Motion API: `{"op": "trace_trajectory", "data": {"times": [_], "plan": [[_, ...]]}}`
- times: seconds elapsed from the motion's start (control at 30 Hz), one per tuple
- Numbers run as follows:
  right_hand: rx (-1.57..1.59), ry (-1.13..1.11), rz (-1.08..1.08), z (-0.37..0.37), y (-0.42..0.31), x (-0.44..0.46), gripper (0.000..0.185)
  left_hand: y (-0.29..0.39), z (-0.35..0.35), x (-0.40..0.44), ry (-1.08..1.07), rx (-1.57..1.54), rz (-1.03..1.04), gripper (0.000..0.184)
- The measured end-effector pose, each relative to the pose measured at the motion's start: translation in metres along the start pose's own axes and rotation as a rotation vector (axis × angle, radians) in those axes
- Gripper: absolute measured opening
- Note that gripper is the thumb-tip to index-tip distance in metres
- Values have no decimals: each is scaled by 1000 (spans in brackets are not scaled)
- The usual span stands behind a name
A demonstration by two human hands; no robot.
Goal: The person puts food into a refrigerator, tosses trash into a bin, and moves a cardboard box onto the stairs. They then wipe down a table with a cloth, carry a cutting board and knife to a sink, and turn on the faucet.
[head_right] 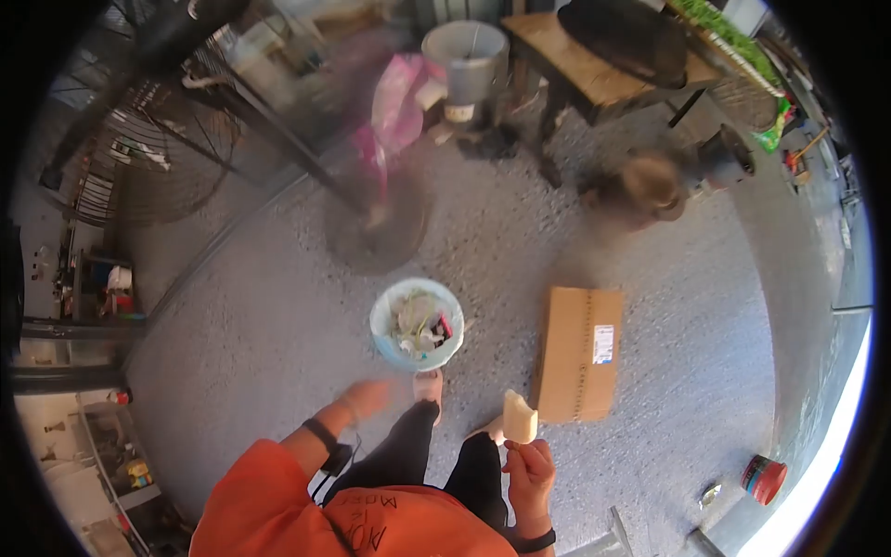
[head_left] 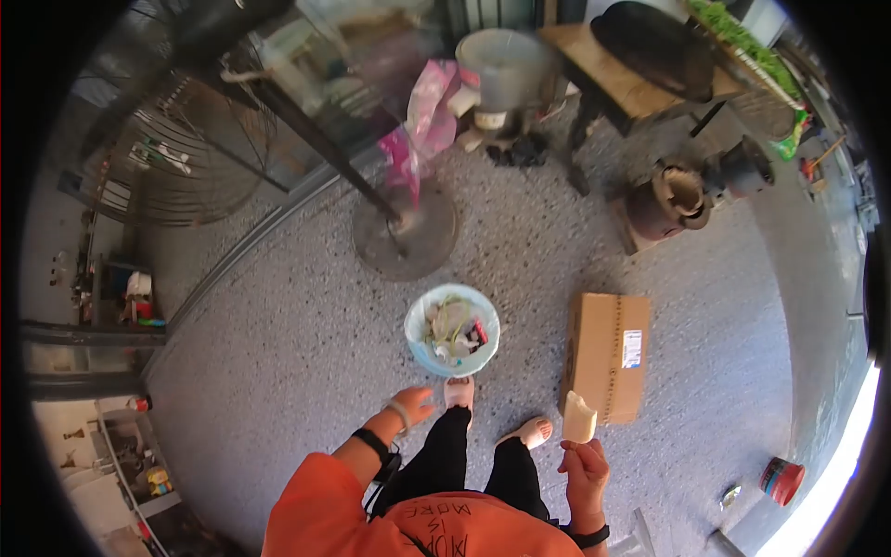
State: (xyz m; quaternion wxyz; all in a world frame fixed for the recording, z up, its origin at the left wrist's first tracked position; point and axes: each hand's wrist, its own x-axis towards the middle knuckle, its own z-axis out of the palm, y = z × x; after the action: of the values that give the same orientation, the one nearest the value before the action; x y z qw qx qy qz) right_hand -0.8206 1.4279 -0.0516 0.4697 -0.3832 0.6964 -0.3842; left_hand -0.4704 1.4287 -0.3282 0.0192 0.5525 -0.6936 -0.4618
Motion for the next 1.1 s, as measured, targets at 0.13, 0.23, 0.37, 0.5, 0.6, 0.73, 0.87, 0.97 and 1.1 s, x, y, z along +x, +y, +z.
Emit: {"op": "trace_trajectory", "data": {"times": [0.13, 0.23, 0.37, 0.5, 0.6, 0.73, 0.87, 0.97, 1.1], "plan": [[-35, -41, -200, -19, -58, -10, 13, -17, -67, -94, -43, 215, -476, 33], [-88, -109, -375, -51, -73, -17, 12, -11, -78, -161, 140, 4, -871, 26], [55, -78, -435, -86, -102, -34, 7, 25, -63, -221, 66, 68, -988, 22], [39, -48, -533, -137, -94, -41, 6, 15, 19, -231, -353, 695, -742, 42], [47, 24, -528, -175, -92, -50, 5, 13, 55, -211, -379, 410, -825, 38], [377, 146, -480, -217, -78, -50, 7, 40, 28, -158, -287, 464, -776, 38], [496, 277, -283, -251, -51, -35, 10, 92, -30, -134, -314, 728, -528, 37], [683, 439, -97, -261, -14, -14, 14, 104, -65, -102, -384, 849, -480, 35], [604, 631, 108, -275, 34, 2, 20, 109, -86, -31, -352, 940, -321, 31]]}}
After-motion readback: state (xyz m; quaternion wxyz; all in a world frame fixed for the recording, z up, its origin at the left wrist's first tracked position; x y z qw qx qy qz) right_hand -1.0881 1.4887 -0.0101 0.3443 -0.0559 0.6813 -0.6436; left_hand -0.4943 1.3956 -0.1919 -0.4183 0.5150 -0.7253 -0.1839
